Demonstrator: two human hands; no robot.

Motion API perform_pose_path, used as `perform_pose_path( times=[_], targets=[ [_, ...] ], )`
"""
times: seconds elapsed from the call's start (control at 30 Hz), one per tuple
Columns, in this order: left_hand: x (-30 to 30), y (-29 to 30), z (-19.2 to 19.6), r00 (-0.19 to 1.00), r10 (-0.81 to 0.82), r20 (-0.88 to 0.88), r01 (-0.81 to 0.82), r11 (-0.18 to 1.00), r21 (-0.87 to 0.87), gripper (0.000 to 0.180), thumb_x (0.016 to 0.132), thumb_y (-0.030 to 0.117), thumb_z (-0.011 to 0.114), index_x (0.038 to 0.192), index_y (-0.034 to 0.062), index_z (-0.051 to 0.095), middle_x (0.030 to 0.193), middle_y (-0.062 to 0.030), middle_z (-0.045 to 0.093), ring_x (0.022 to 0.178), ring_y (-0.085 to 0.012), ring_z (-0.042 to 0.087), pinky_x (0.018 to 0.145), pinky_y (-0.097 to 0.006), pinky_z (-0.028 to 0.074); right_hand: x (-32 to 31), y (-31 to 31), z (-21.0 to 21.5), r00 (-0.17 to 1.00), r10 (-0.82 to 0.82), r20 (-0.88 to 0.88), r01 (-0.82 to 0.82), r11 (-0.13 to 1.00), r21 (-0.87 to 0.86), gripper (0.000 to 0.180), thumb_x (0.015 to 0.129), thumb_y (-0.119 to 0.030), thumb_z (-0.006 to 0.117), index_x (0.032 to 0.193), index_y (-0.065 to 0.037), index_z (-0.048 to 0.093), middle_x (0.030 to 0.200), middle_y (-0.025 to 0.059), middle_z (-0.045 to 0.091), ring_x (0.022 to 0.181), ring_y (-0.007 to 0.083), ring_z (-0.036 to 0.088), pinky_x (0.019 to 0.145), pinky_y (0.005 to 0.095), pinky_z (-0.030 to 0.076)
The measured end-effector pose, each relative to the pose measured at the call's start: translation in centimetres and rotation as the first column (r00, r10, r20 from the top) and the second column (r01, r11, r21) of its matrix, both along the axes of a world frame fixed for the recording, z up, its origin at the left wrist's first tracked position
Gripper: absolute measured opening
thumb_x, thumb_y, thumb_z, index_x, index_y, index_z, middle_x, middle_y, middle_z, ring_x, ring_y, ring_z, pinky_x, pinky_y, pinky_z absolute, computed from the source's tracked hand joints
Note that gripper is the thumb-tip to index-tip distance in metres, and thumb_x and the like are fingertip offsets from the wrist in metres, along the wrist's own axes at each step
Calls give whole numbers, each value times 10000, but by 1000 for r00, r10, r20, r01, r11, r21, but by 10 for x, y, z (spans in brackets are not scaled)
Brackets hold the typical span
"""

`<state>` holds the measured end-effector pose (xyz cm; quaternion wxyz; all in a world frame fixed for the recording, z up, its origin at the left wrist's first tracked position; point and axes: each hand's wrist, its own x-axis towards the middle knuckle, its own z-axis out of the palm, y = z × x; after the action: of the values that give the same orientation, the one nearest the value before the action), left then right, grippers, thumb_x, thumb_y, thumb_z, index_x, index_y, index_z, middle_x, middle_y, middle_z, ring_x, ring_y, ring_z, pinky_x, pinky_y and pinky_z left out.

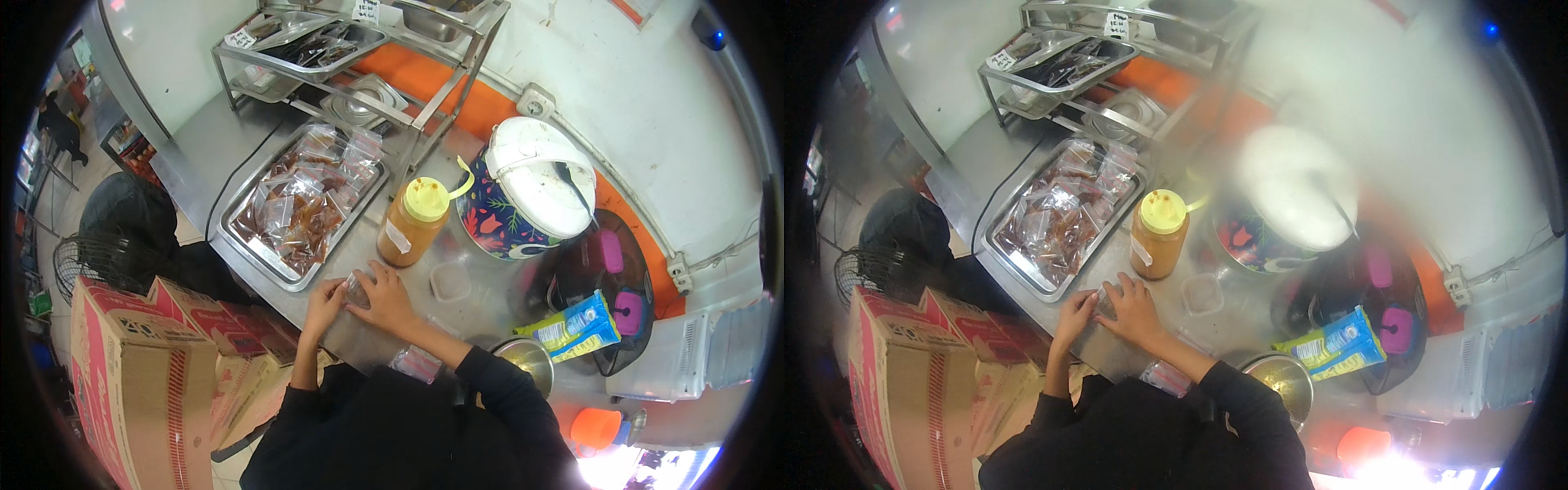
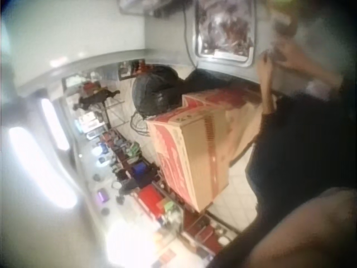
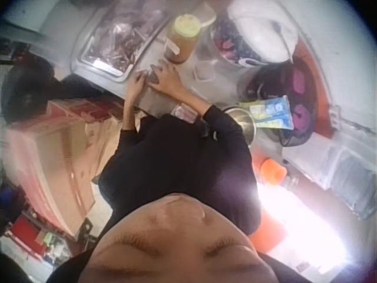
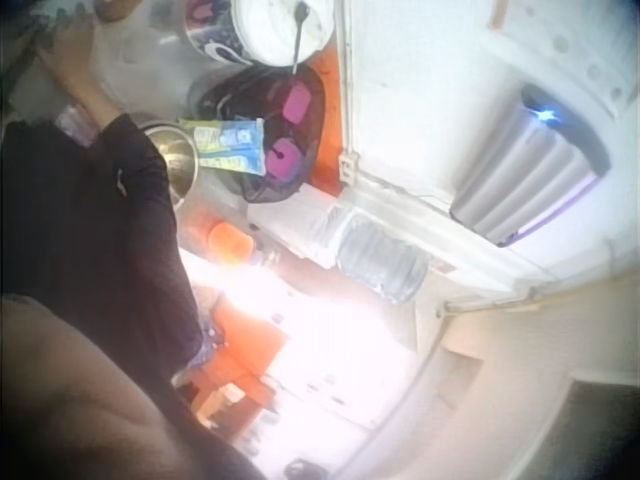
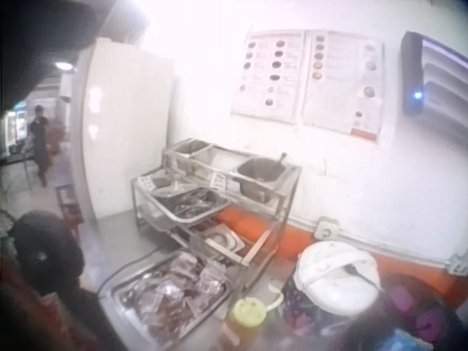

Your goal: The person scoops cooked rice from a large pot into small plastic containers, then places the containers into blue cardboard boxes. They seal the boxes and place them into a clear plastic bag. The person also writes on a paper slip and handles various packaged items on the counter.

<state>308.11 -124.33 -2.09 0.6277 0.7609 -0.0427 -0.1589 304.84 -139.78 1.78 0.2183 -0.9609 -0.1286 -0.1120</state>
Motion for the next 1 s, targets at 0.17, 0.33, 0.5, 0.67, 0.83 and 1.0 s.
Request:
perform_pose_path(
  times=[0.17,0.33,0.5,0.67,0.83,1.0],
  targets=[
    [1,4,-4,994,0,-110,-17,988,-155,274,836,212,557,972,-23,595,825,-37,577,712,-87,522,587,-220,437,1,-2,-7,996,70,60,-74,995,63,584,672,-405,639,1134,-93,465,1189,180,371,1001,355,398,842,439,358],
    [3,6,2,984,-51,-170,24,988,-154,251,834,191,560,979,-10,597,830,-28,580,705,-83,521,594,-215,444,-2,-2,-12,994,75,81,-83,991,106,564,680,-376,631,1136,-95,456,1188,175,368,1019,352,390,845,442,342],
    [1,3,11,975,-32,-218,-8,983,-182,243,835,161,554,1008,-9,577,811,-34,578,679,-77,515,592,-214,453,-4,2,-20,992,56,112,-64,996,68,578,658,-328,654,1137,-93,430,1183,172,370,1038,347,388,841,436,341],
    [4,2,6,981,-52,-189,16,982,-189,245,830,154,559,1008,-15,568,791,-34,565,656,-82,509,578,-222,465,-3,1,-16,998,63,-15,-63,998,32,635,650,-339,653,1185,-111,398,1186,164,359,1053,352,373,845,446,339],
    [2,-2,4,970,-90,-224,43,978,-206,272,835,174,554,1045,1,549,843,-44,552,681,-94,509,605,-229,476,3,-25,-2,979,189,-81,-164,955,247,753,595,-296,700,1228,-100,342,1188,170,358,1078,370,367,908,438,319],
    [-17,-41,27,933,-135,-333,-48,872,-486,374,854,240,522,1158,30,464,992,-78,498,796,-128,514,724,-259,470,-14,-72,36,998,69,-12,-65,974,215,816,560,-282,734,1238,-68,334,1177,186,374,1071,370,381,918,419,320]
  ],
)
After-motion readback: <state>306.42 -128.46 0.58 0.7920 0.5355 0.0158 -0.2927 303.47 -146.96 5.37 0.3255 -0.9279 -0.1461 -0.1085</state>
